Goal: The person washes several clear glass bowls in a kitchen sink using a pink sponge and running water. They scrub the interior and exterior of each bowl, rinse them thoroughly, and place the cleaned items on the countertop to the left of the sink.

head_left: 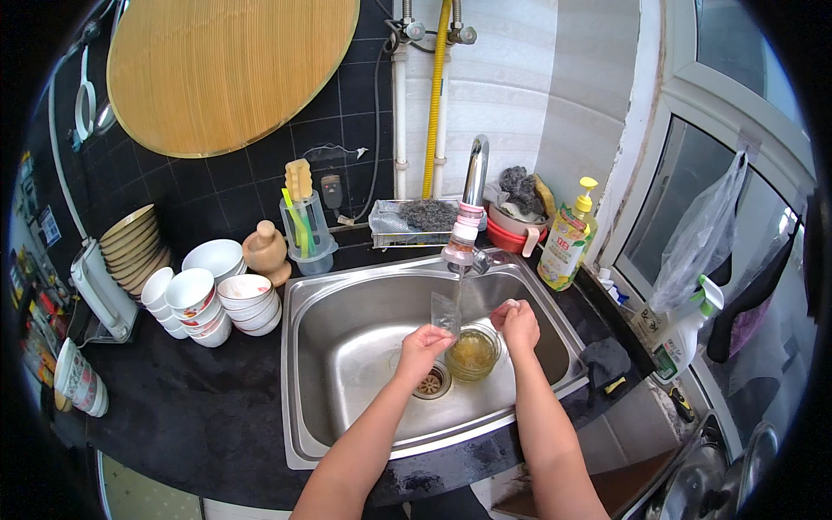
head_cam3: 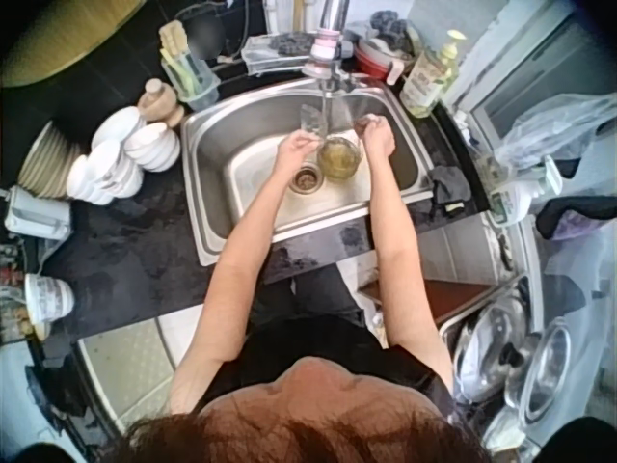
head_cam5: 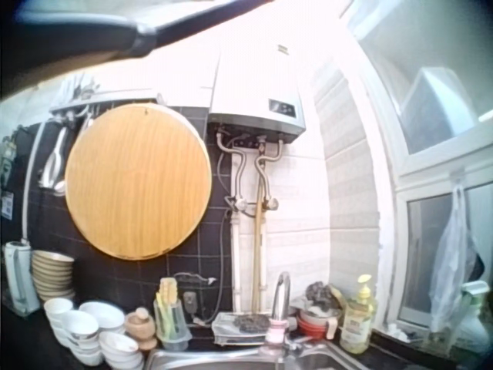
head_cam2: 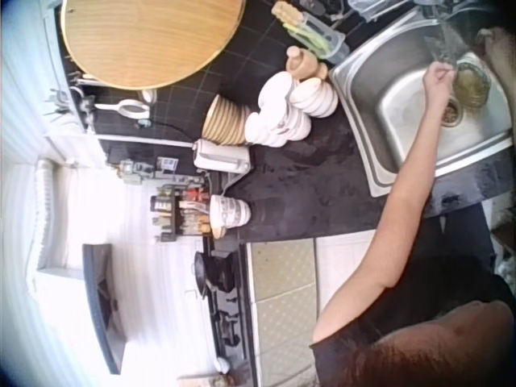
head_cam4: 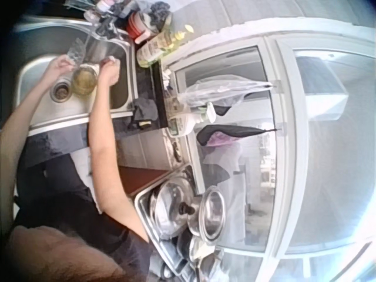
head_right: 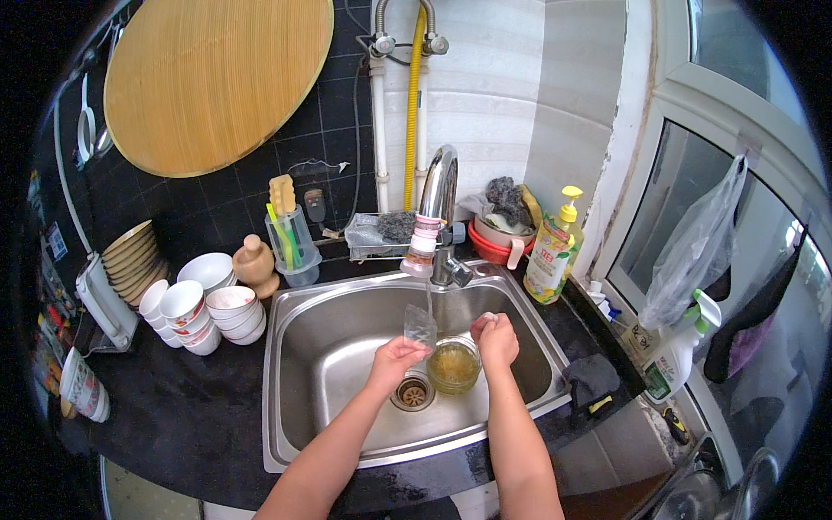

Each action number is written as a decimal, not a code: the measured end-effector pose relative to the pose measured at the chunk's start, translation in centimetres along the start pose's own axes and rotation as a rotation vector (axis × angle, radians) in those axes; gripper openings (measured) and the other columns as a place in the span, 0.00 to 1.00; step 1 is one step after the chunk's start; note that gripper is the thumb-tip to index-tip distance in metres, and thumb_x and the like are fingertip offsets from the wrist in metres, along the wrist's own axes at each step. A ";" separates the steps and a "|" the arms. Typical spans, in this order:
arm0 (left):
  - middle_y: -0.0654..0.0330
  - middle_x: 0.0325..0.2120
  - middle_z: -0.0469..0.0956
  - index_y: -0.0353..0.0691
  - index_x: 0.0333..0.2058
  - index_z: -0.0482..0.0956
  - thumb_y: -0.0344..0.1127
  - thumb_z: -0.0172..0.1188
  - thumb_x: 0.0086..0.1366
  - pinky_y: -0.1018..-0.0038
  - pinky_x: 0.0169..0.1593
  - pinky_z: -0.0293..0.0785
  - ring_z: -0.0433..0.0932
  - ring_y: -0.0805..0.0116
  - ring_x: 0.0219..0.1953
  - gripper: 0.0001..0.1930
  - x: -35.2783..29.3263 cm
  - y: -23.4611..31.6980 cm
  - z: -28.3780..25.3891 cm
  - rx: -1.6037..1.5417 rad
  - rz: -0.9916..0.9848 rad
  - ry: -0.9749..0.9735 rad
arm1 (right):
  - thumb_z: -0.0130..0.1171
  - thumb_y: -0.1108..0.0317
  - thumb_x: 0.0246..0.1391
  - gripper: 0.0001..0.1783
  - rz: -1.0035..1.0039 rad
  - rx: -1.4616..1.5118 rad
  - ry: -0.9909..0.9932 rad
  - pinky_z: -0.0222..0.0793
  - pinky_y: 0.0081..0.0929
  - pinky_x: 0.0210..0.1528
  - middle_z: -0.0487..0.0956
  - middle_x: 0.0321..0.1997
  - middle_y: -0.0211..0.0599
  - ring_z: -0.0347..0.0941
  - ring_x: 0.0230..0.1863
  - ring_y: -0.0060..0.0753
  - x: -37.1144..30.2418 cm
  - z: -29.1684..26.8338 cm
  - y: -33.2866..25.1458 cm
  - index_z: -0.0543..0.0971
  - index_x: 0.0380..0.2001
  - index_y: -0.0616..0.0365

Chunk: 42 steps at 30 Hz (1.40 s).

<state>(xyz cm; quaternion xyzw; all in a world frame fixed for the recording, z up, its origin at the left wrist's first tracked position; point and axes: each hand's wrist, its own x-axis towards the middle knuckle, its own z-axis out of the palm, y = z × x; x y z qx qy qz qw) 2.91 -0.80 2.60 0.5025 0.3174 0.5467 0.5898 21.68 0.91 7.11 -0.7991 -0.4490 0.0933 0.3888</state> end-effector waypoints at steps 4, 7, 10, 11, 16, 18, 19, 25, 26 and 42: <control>0.56 0.29 0.77 0.33 0.30 0.72 0.22 0.54 0.54 0.79 0.41 0.71 0.75 0.72 0.33 0.04 -0.1 0.0 0.1 -0.024 0.012 -0.014 | 0.48 0.64 0.46 0.08 -0.006 -0.145 0.049 0.66 0.38 0.38 0.75 0.31 0.42 0.72 0.36 0.46 -0.1 0.3 1.0 0.73 0.30 0.51; 0.56 0.29 0.77 0.33 0.30 0.72 0.22 0.54 0.54 0.80 0.41 0.71 0.75 0.72 0.33 0.04 -0.1 0.2 0.3 -0.034 -0.014 -0.011 | 0.51 0.61 0.45 0.12 0.005 -0.285 -0.002 0.65 0.36 0.42 0.71 0.40 0.41 0.70 0.41 0.44 0.4 0.8 3.2 0.72 0.34 0.52; 0.56 0.30 0.77 0.34 0.30 0.72 0.22 0.54 0.54 0.78 0.42 0.71 0.76 0.71 0.34 0.04 -0.2 0.4 -0.1 -0.026 -0.042 -0.004 | 0.52 0.57 0.46 0.22 0.114 -0.494 -0.248 0.62 0.38 0.49 0.64 0.50 0.44 0.65 0.49 0.45 0.4 1.3 4.0 0.68 0.44 0.54; 0.55 0.31 0.77 0.34 0.31 0.72 0.22 0.54 0.55 0.77 0.42 0.71 0.76 0.69 0.35 0.04 0.0 0.0 -0.5 -0.034 -0.050 -0.004 | 0.51 0.59 0.46 0.22 0.145 -0.536 -0.329 0.61 0.38 0.50 0.66 0.51 0.44 0.64 0.52 0.44 -0.1 1.1 3.3 0.69 0.46 0.53; 0.54 0.33 0.77 0.35 0.33 0.70 0.26 0.53 0.57 0.75 0.43 0.71 0.76 0.67 0.37 0.05 0.0 0.4 -0.5 -0.199 -0.126 -0.004 | 0.53 0.64 0.44 0.16 0.165 -0.634 -0.521 0.66 0.34 0.46 0.75 0.44 0.40 0.71 0.46 0.38 0.5 1.9 4.4 0.77 0.38 0.53; 0.54 0.33 0.77 0.35 0.34 0.70 0.27 0.53 0.57 0.75 0.44 0.71 0.76 0.67 0.38 0.06 -0.1 1.0 -0.2 -0.246 -0.179 -0.024 | 0.52 0.65 0.45 0.14 0.136 -0.611 -0.410 0.68 0.32 0.44 0.75 0.42 0.40 0.72 0.43 0.38 0.5 1.7 3.9 0.77 0.37 0.55; 0.54 0.34 0.76 0.35 0.34 0.70 0.27 0.53 0.57 0.75 0.44 0.71 0.76 0.67 0.38 0.06 -0.3 1.3 -0.2 -0.225 -0.192 -0.038 | 0.51 0.65 0.46 0.13 0.124 -0.597 -0.361 0.68 0.31 0.43 0.76 0.42 0.40 0.73 0.42 0.38 0.1 1.7 3.6 0.77 0.36 0.56; 0.55 0.36 0.76 0.36 0.35 0.69 0.28 0.53 0.58 0.76 0.44 0.69 0.75 0.68 0.39 0.06 -0.3 1.2 0.4 -0.234 -0.180 -0.145 | 0.50 0.60 0.51 0.16 -0.270 0.270 -0.160 0.67 0.25 0.40 0.76 0.38 0.45 0.74 0.38 0.34 -0.6 2.7 1.4 0.75 0.37 0.62; 0.56 0.35 0.76 0.37 0.34 0.70 0.27 0.53 0.57 0.76 0.44 0.69 0.75 0.70 0.38 0.06 -0.5 1.8 0.9 -0.238 -0.187 -0.155 | 0.50 0.59 0.52 0.18 -0.321 0.344 -0.167 0.66 0.24 0.41 0.76 0.37 0.43 0.73 0.38 0.31 -0.7 3.5 1.3 0.74 0.39 0.63; 0.58 0.32 0.76 0.36 0.33 0.71 0.23 0.53 0.56 0.77 0.45 0.68 0.74 0.72 0.38 0.06 -0.4 0.9 1.0 0.005 -0.161 -0.326 | 0.58 0.50 0.44 0.34 0.002 0.837 -0.687 0.59 0.25 0.49 0.71 0.47 0.43 0.67 0.47 0.31 -1.0 3.1 -1.6 0.67 0.48 0.67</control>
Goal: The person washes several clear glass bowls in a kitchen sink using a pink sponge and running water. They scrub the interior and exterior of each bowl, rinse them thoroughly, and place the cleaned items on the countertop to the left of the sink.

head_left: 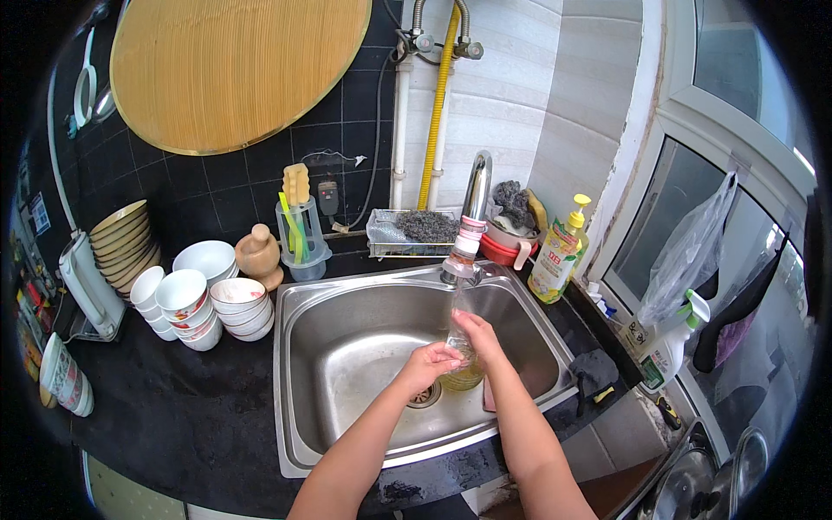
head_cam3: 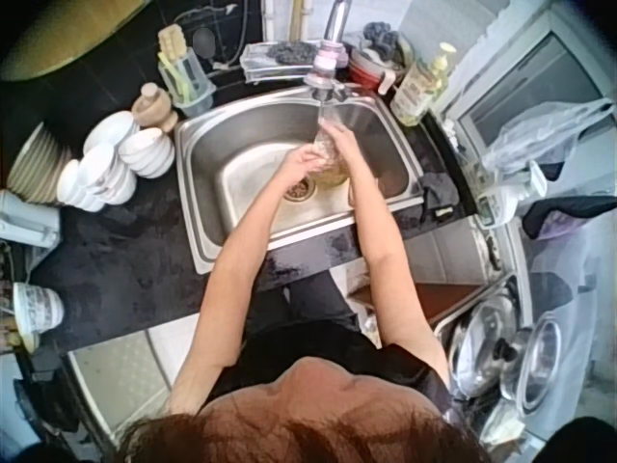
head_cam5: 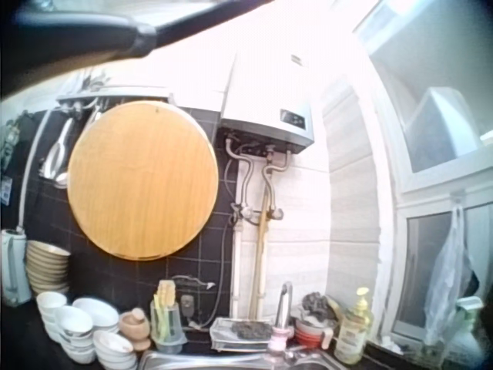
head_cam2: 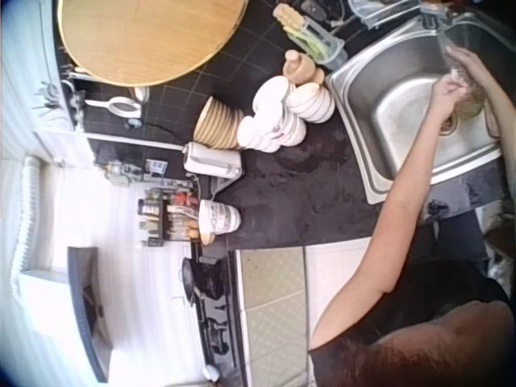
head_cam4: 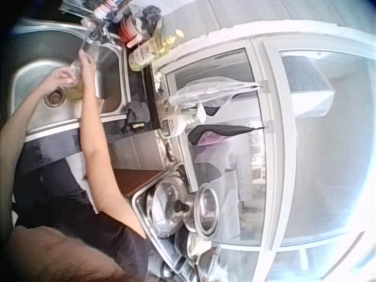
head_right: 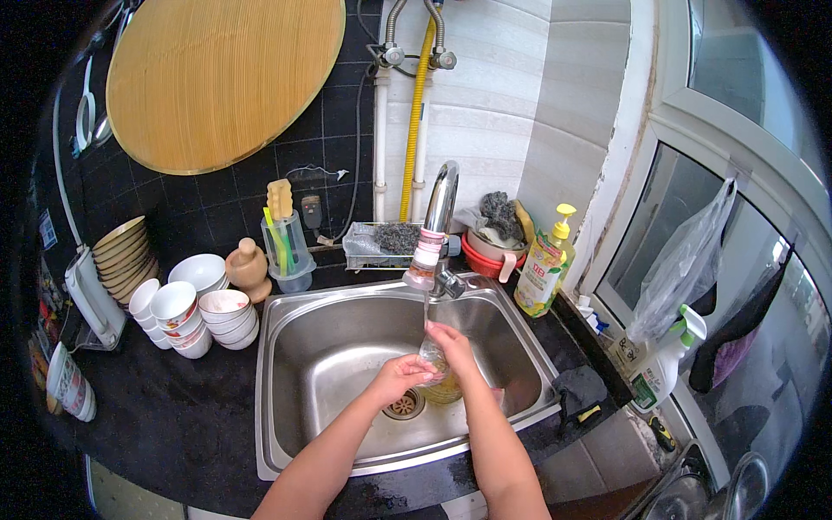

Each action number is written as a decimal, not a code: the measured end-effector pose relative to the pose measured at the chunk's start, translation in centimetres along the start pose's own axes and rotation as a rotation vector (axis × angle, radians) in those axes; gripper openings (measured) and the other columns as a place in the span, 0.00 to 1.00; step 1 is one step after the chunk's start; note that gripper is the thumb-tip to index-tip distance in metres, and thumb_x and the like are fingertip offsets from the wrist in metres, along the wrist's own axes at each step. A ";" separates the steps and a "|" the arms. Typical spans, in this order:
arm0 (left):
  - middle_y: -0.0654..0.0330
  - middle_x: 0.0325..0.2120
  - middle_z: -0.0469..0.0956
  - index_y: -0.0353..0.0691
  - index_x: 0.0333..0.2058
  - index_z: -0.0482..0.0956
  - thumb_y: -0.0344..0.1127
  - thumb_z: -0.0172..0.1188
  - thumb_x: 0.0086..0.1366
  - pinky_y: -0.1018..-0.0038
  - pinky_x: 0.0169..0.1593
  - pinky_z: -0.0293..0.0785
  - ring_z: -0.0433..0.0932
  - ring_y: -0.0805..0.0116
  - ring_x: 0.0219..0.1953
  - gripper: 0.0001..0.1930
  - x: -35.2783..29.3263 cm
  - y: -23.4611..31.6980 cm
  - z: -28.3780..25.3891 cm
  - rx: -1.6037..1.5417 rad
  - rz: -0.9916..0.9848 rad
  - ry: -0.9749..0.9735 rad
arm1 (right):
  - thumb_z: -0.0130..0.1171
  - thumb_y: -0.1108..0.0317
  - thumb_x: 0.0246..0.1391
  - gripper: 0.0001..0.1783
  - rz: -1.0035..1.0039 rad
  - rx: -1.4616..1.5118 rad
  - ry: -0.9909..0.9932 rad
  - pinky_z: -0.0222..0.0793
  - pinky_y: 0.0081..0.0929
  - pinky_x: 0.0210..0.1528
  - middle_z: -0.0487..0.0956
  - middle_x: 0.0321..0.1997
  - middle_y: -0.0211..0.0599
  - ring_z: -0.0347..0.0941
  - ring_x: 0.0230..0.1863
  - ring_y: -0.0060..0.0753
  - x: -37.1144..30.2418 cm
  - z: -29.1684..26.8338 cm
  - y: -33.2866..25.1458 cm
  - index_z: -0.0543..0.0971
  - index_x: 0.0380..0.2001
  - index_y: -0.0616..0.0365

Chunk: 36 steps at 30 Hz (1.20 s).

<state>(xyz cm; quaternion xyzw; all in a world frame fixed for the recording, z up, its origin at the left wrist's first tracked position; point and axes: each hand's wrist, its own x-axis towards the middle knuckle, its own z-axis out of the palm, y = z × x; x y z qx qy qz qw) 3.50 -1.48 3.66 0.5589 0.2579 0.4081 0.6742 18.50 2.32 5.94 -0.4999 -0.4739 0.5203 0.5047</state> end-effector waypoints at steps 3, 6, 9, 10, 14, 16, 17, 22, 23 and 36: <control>0.56 0.35 0.76 0.37 0.33 0.71 0.24 0.52 0.57 0.74 0.47 0.68 0.74 0.67 0.41 0.05 -0.3 0.7 0.0 -0.184 0.052 -0.067 | 0.52 0.47 0.47 0.33 0.268 0.416 -0.033 0.60 0.26 0.48 0.71 0.46 0.41 0.67 0.46 0.32 0.3 -0.5 0.2 0.67 0.48 0.66; 0.53 0.37 0.75 0.38 0.35 0.69 0.27 0.52 0.58 0.70 0.49 0.68 0.73 0.62 0.43 0.05 -0.6 2.1 0.2 -0.378 0.020 0.017 | 0.45 0.39 0.49 0.38 0.291 0.419 -0.137 0.63 0.32 0.46 0.71 0.45 0.39 0.66 0.45 0.33 -0.4 -0.3 -0.5 0.64 0.49 0.65; 0.51 0.40 0.73 0.39 0.36 0.68 0.30 0.51 0.59 0.67 0.50 0.68 0.72 0.59 0.45 0.06 -0.7 2.6 -0.6 -0.531 0.083 0.115 | 0.47 0.38 0.47 0.43 0.281 0.282 -0.235 0.66 0.31 0.41 0.68 0.48 0.40 0.65 0.46 0.32 -1.0 0.5 -1.1 0.58 0.54 0.65; 0.51 0.43 0.71 0.40 0.36 0.69 0.32 0.50 0.60 0.65 0.50 0.67 0.70 0.59 0.47 0.06 -0.6 2.1 -1.1 -0.554 0.128 0.154 | 0.49 0.38 0.46 0.45 0.271 0.219 -0.281 0.68 0.30 0.39 0.67 0.49 0.40 0.65 0.46 0.31 -1.2 0.8 -1.3 0.55 0.56 0.64; 0.52 0.43 0.71 0.42 0.36 0.70 0.33 0.50 0.60 0.63 0.51 0.67 0.70 0.59 0.48 0.06 -0.5 1.5 -2.2 -0.682 0.106 0.243 | 0.62 0.52 0.42 0.35 0.258 0.256 -0.075 0.68 0.22 0.35 0.72 0.40 0.35 0.68 0.35 0.21 -0.7 1.5 0.5 0.65 0.48 0.64; 0.53 0.42 0.72 0.42 0.35 0.70 0.33 0.50 0.60 0.63 0.51 0.66 0.70 0.58 0.48 0.06 -0.4 1.3 -2.0 -0.706 0.084 0.233 | 0.61 0.54 0.44 0.27 0.265 0.370 -0.086 0.69 0.21 0.35 0.73 0.35 0.31 0.69 0.31 0.20 -0.4 0.8 0.6 0.68 0.40 0.63; 0.54 0.41 0.72 0.42 0.35 0.70 0.34 0.50 0.60 0.63 0.51 0.67 0.70 0.58 0.48 0.06 -0.4 1.3 -2.0 -0.719 0.080 0.229 | 0.60 0.55 0.44 0.23 0.269 0.425 -0.092 0.69 0.20 0.34 0.74 0.33 0.29 0.69 0.29 0.19 -0.3 0.3 0.7 0.70 0.37 0.63; 0.57 0.38 0.73 0.41 0.35 0.70 0.35 0.49 0.61 0.64 0.50 0.67 0.71 0.59 0.45 0.06 -0.2 0.9 -2.3 -0.745 0.065 0.196 | 0.57 0.64 0.49 0.11 0.222 0.793 -0.181 0.71 0.19 0.33 0.75 0.30 0.30 0.72 0.30 0.22 0.5 -1.0 1.7 0.72 0.32 0.60; 0.57 0.38 0.73 0.41 0.35 0.70 0.36 0.49 0.61 0.64 0.49 0.68 0.72 0.60 0.44 0.07 -0.2 0.6 -2.6 -0.744 0.053 0.205 | 0.56 0.66 0.50 0.09 0.222 0.846 -0.183 0.72 0.19 0.33 0.75 0.31 0.32 0.72 0.30 0.23 0.2 -0.8 1.3 0.72 0.32 0.60; 0.53 0.41 0.67 0.36 0.52 0.58 0.50 0.49 0.59 0.73 0.26 0.74 0.75 0.63 0.28 0.28 -0.3 1.3 -1.5 -0.123 -0.253 0.582 | 0.56 0.72 0.46 0.10 -0.255 0.014 -0.260 0.69 0.22 0.37 0.78 0.33 0.37 0.75 0.35 0.31 -1.7 0.7 1.0 0.73 0.35 0.57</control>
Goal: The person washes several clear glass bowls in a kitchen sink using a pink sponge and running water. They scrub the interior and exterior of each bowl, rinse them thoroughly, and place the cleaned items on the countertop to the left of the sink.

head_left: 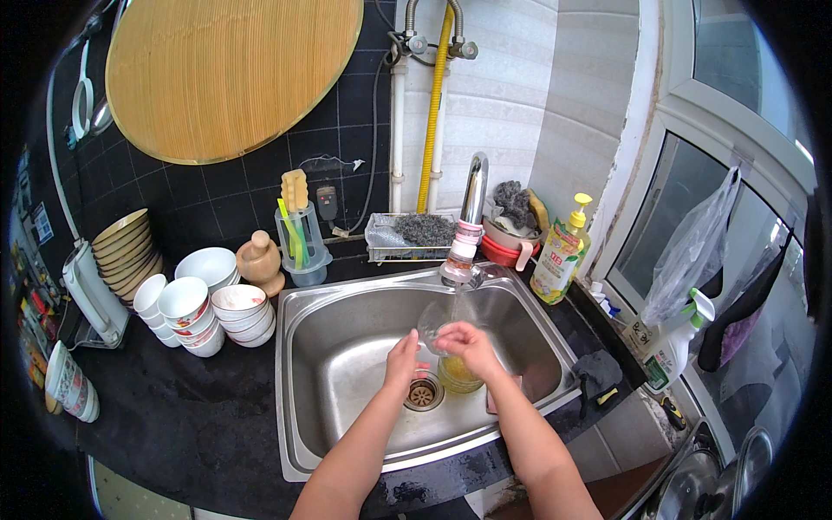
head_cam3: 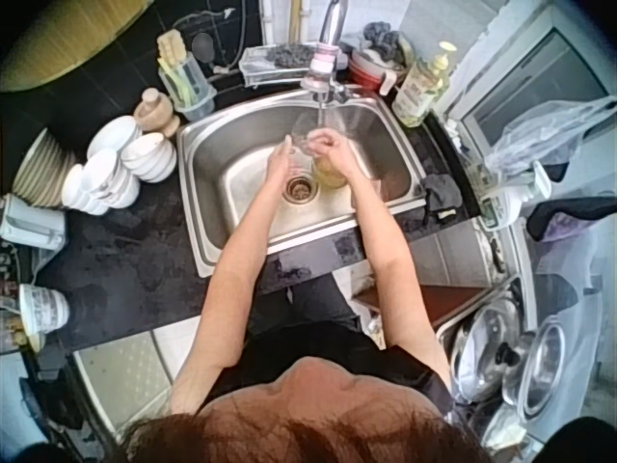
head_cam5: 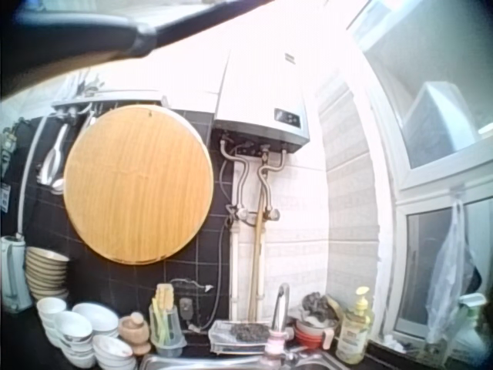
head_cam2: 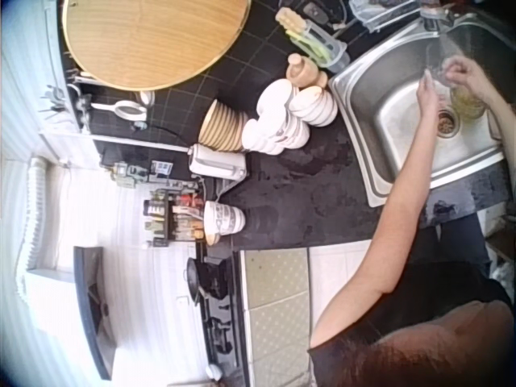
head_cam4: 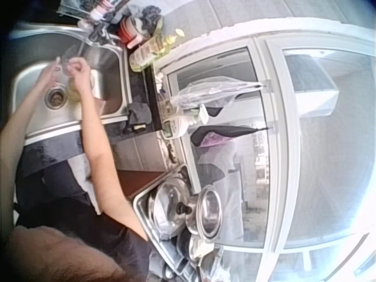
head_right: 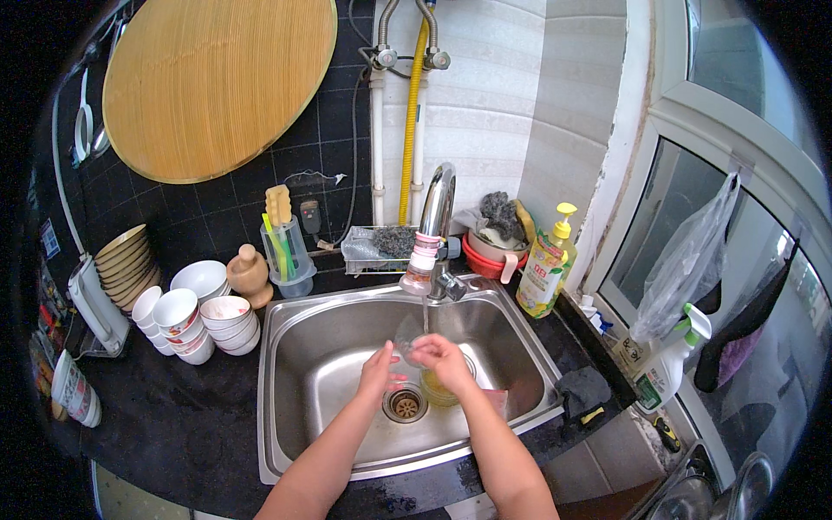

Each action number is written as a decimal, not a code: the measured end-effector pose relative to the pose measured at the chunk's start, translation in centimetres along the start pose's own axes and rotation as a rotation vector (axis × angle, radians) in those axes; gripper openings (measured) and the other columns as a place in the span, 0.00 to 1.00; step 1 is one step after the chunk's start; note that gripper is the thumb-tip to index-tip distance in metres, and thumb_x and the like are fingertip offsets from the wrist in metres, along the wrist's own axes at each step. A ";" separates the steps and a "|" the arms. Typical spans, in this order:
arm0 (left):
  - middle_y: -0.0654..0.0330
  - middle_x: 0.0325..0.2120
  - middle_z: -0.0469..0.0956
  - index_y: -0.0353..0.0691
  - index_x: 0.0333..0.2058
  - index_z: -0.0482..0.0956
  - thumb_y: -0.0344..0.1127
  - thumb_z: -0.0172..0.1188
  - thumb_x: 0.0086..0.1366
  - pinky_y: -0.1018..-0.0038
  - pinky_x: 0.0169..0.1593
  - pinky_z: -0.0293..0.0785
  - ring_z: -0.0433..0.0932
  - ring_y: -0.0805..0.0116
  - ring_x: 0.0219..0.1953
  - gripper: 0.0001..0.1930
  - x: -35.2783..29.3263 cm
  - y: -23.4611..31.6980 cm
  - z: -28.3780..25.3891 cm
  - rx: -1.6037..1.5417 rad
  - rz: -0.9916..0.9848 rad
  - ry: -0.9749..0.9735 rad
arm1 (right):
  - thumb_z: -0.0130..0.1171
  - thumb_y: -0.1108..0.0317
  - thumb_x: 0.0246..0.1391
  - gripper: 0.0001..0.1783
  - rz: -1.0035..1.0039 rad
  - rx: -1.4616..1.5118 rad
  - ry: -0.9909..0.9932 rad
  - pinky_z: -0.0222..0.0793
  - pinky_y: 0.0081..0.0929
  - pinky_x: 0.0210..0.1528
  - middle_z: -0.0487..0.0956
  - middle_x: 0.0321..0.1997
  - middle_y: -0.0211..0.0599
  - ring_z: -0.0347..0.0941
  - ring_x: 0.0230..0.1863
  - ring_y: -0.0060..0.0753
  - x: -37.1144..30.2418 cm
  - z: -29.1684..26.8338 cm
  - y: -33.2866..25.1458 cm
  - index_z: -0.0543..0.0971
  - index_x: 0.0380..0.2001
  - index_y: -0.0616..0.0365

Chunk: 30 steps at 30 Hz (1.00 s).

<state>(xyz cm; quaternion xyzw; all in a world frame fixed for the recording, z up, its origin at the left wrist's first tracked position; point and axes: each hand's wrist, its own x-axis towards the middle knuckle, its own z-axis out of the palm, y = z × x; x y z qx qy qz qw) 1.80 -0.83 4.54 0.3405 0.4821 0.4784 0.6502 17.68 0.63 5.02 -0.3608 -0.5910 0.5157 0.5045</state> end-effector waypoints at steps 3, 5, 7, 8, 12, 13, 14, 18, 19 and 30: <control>0.51 0.44 0.65 0.35 0.52 0.55 0.51 0.52 0.57 0.73 0.25 0.74 0.75 0.61 0.29 0.32 -0.3 0.7 -0.4 -0.039 -0.094 -0.034 | 0.58 0.72 0.43 0.09 0.029 -0.649 -0.147 0.68 0.21 0.40 0.78 0.31 0.38 0.75 0.33 0.28 -1.2 2.1 -2.0 0.77 0.32 0.56; 0.50 0.44 0.65 0.35 0.53 0.54 0.48 0.52 0.57 0.73 0.25 0.75 0.75 0.60 0.29 0.31 0.3 0.1 -0.6 -0.063 -0.085 -0.025 | 0.58 0.65 0.41 0.11 -0.016 -0.977 -0.203 0.65 0.27 0.47 0.78 0.32 0.39 0.74 0.35 0.36 -1.5 2.8 -2.6 0.78 0.32 0.49; 0.50 0.44 0.65 0.36 0.53 0.53 0.44 0.51 0.58 0.73 0.25 0.75 0.74 0.60 0.28 0.28 1.6 -2.0 -1.0 -0.099 0.006 0.027 | 0.58 0.62 0.42 0.12 -0.198 -1.246 -0.270 0.64 0.30 0.50 0.78 0.34 0.40 0.74 0.37 0.40 -1.5 2.3 -0.4 0.79 0.33 0.47; 0.50 0.44 0.65 0.37 0.53 0.53 0.42 0.50 0.59 0.72 0.25 0.75 0.74 0.60 0.29 0.27 2.2 -2.6 -1.2 -0.024 0.091 0.052 | 0.55 0.62 0.42 0.18 -0.047 -1.296 -0.398 0.53 0.35 0.58 0.74 0.44 0.39 0.69 0.48 0.38 -1.4 2.7 -1.4 0.75 0.41 0.46; 0.51 0.43 0.66 0.39 0.52 0.55 0.38 0.46 0.61 0.72 0.25 0.75 0.73 0.60 0.32 0.23 1.4 -2.4 0.1 0.067 0.160 -0.006 | 0.54 0.68 0.40 0.36 -0.166 -1.646 -0.256 0.33 0.43 0.64 0.57 0.61 0.36 0.47 0.63 0.35 -1.7 2.0 -0.2 0.58 0.57 0.50; 0.51 0.43 0.66 0.40 0.52 0.55 0.38 0.46 0.61 0.72 0.25 0.75 0.73 0.61 0.33 0.22 0.8 -2.0 0.5 0.036 0.113 -0.052 | 0.54 0.69 0.39 0.37 -0.180 -1.570 -0.291 0.33 0.42 0.64 0.55 0.62 0.36 0.47 0.64 0.34 -1.8 2.1 -0.3 0.57 0.57 0.51; 0.53 0.43 0.67 0.40 0.51 0.56 0.39 0.45 0.62 0.72 0.26 0.75 0.72 0.63 0.36 0.20 1.0 -2.5 0.6 0.065 0.150 -0.037 | 0.53 0.70 0.39 0.37 -0.193 -1.493 -0.326 0.33 0.41 0.64 0.53 0.63 0.36 0.47 0.64 0.34 -1.8 2.2 -0.5 0.56 0.57 0.52; 0.52 0.43 0.66 0.37 0.51 0.54 0.33 0.43 0.62 0.72 0.27 0.74 0.72 0.63 0.36 0.19 2.1 -3.3 -0.5 0.010 0.213 0.061 | 0.51 0.72 0.39 0.29 -0.049 -1.153 -0.422 0.39 0.35 0.64 0.65 0.54 0.38 0.57 0.58 0.33 -1.6 1.9 0.1 0.67 0.50 0.49; 0.52 0.43 0.67 0.38 0.51 0.54 0.30 0.41 0.61 0.72 0.27 0.74 0.72 0.63 0.35 0.19 2.3 -3.4 -0.7 0.012 0.241 0.103 | 0.50 0.72 0.39 0.26 -0.007 -1.082 -0.415 0.41 0.34 0.64 0.71 0.49 0.38 0.62 0.55 0.33 -1.5 2.2 -0.1 0.71 0.47 0.49; 0.44 0.37 0.71 0.33 0.47 0.58 0.29 0.39 0.58 0.65 0.26 0.76 0.75 0.55 0.22 0.17 2.0 -2.7 -1.3 -0.239 -0.175 -0.197 | 0.50 0.67 0.42 0.10 0.346 -1.053 0.262 0.67 0.34 0.39 0.77 0.32 0.43 0.73 0.36 0.43 -0.9 -3.1 -0.8 0.78 0.30 0.52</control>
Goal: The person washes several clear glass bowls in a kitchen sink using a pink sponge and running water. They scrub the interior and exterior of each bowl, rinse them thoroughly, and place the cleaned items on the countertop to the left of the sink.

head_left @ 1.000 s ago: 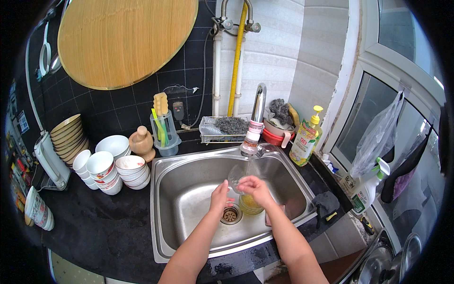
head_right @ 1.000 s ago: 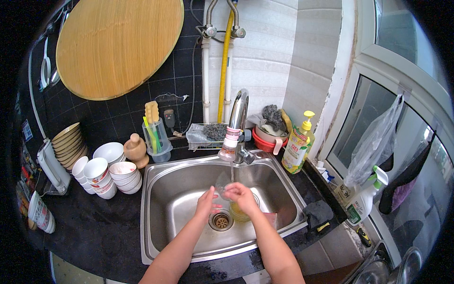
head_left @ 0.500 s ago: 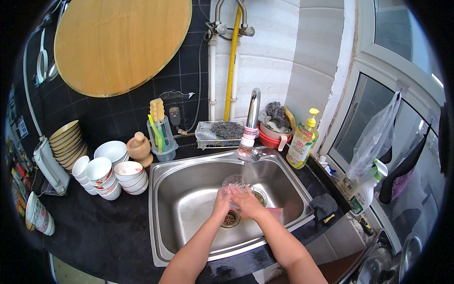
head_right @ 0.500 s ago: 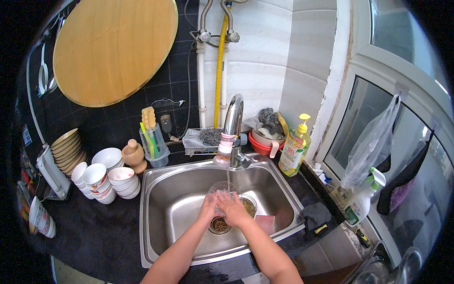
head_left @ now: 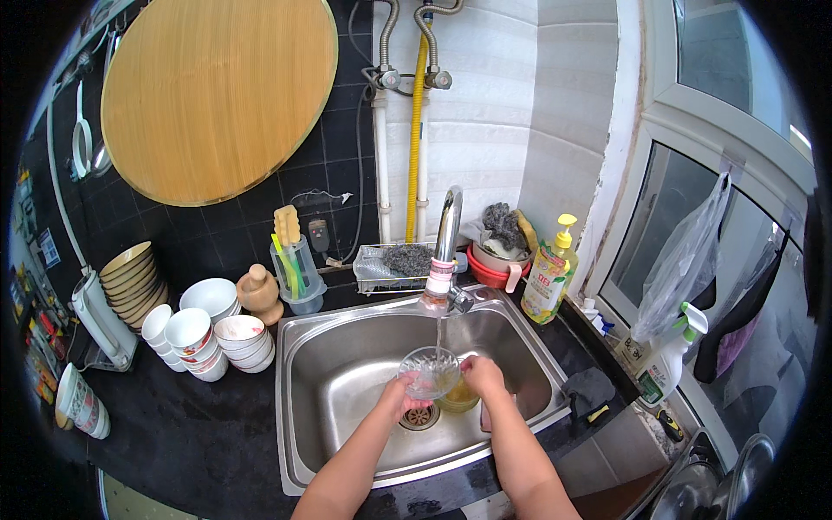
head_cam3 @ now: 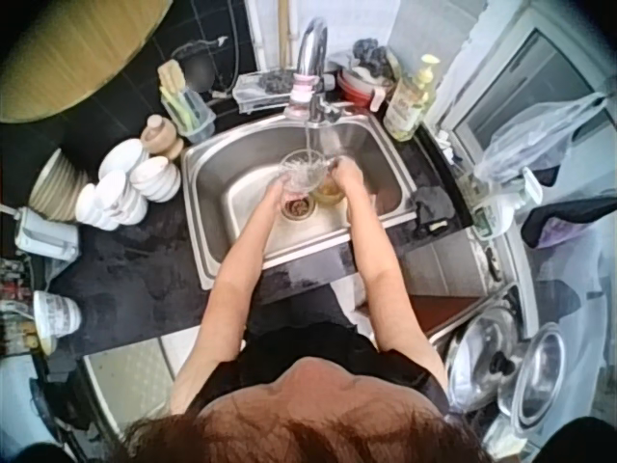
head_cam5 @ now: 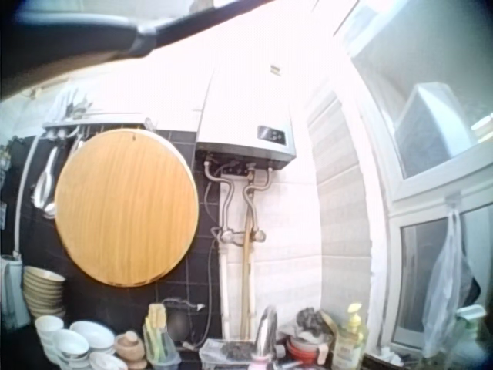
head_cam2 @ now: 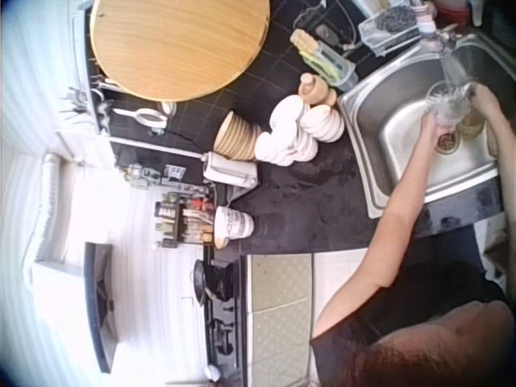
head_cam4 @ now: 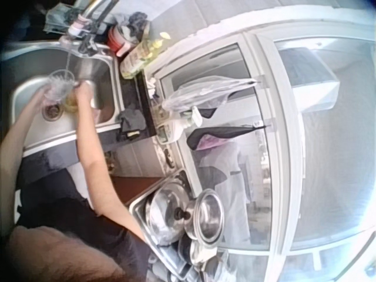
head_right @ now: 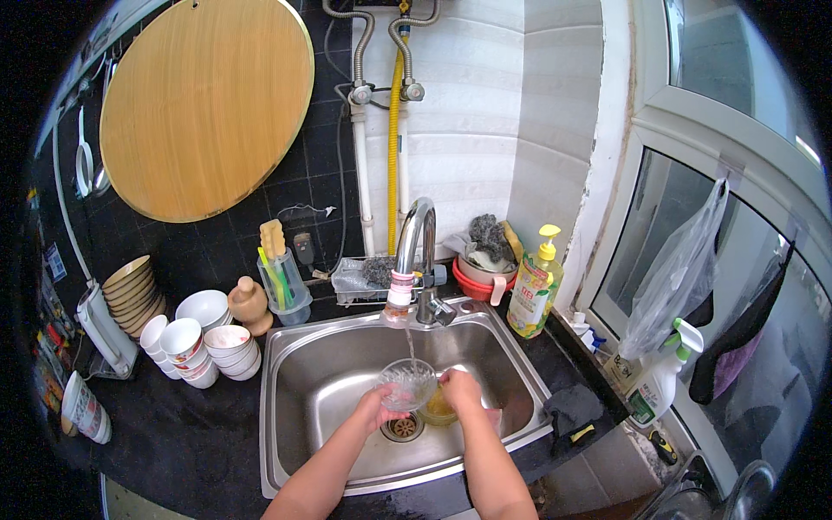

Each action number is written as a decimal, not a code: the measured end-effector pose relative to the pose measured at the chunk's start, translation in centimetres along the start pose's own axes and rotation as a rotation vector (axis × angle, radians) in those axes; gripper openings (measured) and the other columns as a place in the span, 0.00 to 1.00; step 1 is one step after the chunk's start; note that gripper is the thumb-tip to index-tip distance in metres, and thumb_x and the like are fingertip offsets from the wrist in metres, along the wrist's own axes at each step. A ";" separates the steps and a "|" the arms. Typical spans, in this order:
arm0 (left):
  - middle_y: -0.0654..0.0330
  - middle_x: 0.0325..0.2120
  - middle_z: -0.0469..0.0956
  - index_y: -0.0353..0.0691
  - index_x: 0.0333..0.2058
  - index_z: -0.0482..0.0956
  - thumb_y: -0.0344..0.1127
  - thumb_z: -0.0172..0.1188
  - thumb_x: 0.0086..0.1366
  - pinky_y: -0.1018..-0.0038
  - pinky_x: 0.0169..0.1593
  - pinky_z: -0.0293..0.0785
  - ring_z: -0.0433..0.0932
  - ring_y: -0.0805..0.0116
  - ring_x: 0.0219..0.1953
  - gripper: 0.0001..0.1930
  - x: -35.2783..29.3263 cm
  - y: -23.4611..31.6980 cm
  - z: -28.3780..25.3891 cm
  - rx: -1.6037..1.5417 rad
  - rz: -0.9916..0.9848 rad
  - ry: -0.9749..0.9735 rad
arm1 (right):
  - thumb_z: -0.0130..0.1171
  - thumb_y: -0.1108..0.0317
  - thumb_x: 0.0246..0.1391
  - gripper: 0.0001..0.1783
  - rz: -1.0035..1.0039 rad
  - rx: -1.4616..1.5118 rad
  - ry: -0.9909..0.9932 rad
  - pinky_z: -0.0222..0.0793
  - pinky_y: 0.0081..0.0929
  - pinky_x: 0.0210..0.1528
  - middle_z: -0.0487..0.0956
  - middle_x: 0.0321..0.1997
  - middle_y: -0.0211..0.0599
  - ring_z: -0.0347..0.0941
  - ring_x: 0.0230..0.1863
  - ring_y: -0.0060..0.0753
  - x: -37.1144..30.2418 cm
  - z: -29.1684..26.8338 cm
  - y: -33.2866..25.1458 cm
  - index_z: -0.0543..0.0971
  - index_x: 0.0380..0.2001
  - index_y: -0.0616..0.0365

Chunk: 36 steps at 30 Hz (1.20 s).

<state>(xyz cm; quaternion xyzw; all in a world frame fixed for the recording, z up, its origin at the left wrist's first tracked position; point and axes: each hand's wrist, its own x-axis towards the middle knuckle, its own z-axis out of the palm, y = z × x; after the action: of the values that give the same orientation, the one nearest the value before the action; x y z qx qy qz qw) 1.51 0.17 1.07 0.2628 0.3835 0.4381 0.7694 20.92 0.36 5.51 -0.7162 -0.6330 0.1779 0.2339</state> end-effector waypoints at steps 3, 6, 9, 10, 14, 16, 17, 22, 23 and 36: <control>0.44 0.32 0.73 0.32 0.43 0.62 0.38 0.36 0.58 0.67 0.23 0.75 0.74 0.56 0.21 0.18 0.4 -0.1 -1.1 0.055 -0.198 -0.084 | 0.56 0.55 0.39 0.19 -0.028 -0.150 -0.358 0.67 0.32 0.41 0.77 0.35 0.44 0.73 0.38 0.41 0.2 0.2 0.1 0.78 0.33 0.54; 0.44 0.29 0.73 0.31 0.39 0.63 0.39 0.37 0.56 0.68 0.20 0.73 0.73 0.57 0.19 0.18 -0.1 0.2 -1.3 0.062 -0.269 -0.038 | 0.62 0.54 0.32 0.23 -0.163 -0.107 -0.650 0.66 0.30 0.43 0.76 0.38 0.42 0.74 0.38 0.38 0.6 1.8 1.7 0.78 0.36 0.49; 0.45 0.29 0.73 0.31 0.38 0.64 0.38 0.38 0.55 0.71 0.17 0.71 0.73 0.58 0.18 0.17 -1.0 0.7 -0.4 0.183 -0.117 0.216 | 0.63 0.52 0.32 0.24 -0.181 -0.337 -0.590 0.66 0.28 0.42 0.77 0.35 0.41 0.74 0.38 0.36 0.3 2.9 2.3 0.78 0.34 0.53; 0.44 0.29 0.73 0.31 0.37 0.65 0.38 0.39 0.55 0.69 0.19 0.71 0.73 0.56 0.18 0.16 -1.4 1.0 0.0 0.335 -0.077 0.291 | 0.64 0.53 0.32 0.23 -0.180 -0.335 -0.603 0.66 0.28 0.42 0.77 0.35 0.40 0.74 0.38 0.36 0.6 3.5 2.8 0.78 0.34 0.52; 0.43 0.29 0.73 0.31 0.37 0.65 0.35 0.41 0.54 0.62 0.28 0.71 0.74 0.50 0.22 0.15 -3.9 3.8 2.4 0.935 0.157 0.533 | 0.62 0.56 0.34 0.19 -0.204 -0.356 -0.593 0.67 0.29 0.41 0.78 0.35 0.37 0.73 0.38 0.37 1.9 5.5 4.0 0.79 0.34 0.48; 0.41 0.29 0.72 0.32 0.40 0.62 0.34 0.43 0.54 0.57 0.37 0.68 0.74 0.46 0.30 0.15 -4.5 3.7 1.3 1.311 0.445 0.669 | 0.61 0.58 0.35 0.17 -0.259 -0.350 -0.531 0.67 0.29 0.40 0.78 0.35 0.37 0.73 0.37 0.38 1.5 5.3 3.1 0.79 0.33 0.48; 0.41 0.29 0.72 0.32 0.40 0.62 0.33 0.44 0.54 0.56 0.37 0.68 0.74 0.46 0.31 0.16 -5.3 4.1 1.5 1.378 0.477 0.673 | 0.60 0.59 0.36 0.15 -0.296 -0.329 -0.489 0.67 0.29 0.40 0.78 0.34 0.37 0.73 0.37 0.38 0.7 4.5 2.4 0.79 0.33 0.48; 0.43 0.32 0.69 0.34 0.44 0.61 0.32 0.49 0.52 0.57 0.33 0.70 0.74 0.47 0.32 0.19 -9.7 5.7 2.9 1.671 0.637 0.667 | 0.53 0.67 0.42 0.09 -0.240 -0.066 -0.388 0.69 0.27 0.37 0.78 0.30 0.40 0.75 0.32 0.33 -0.1 2.5 0.9 0.79 0.28 0.55; 0.44 0.32 0.69 0.34 0.44 0.60 0.32 0.49 0.52 0.57 0.32 0.70 0.73 0.48 0.31 0.20 -10.3 5.9 3.0 1.707 0.671 0.656 | 0.52 0.69 0.43 0.09 -0.215 0.047 -0.392 0.69 0.26 0.36 0.78 0.29 0.40 0.75 0.32 0.31 0.4 2.6 1.4 0.79 0.27 0.58; 0.52 0.33 0.67 0.36 0.49 0.59 0.33 0.54 0.47 0.67 0.24 0.73 0.72 0.59 0.26 0.28 -14.5 7.8 1.1 2.155 1.014 0.593 | 0.42 0.70 0.53 0.11 0.139 1.237 -0.309 0.66 0.20 0.20 0.75 0.19 0.34 0.69 0.18 0.24 1.7 0.8 1.3 0.74 0.27 0.63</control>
<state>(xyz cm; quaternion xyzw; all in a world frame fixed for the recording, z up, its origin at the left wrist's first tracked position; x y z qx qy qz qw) -5.91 -8.88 12.67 0.7741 0.5642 0.1897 -0.2158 21.73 1.98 4.19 -0.4544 -0.3921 0.6262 0.4977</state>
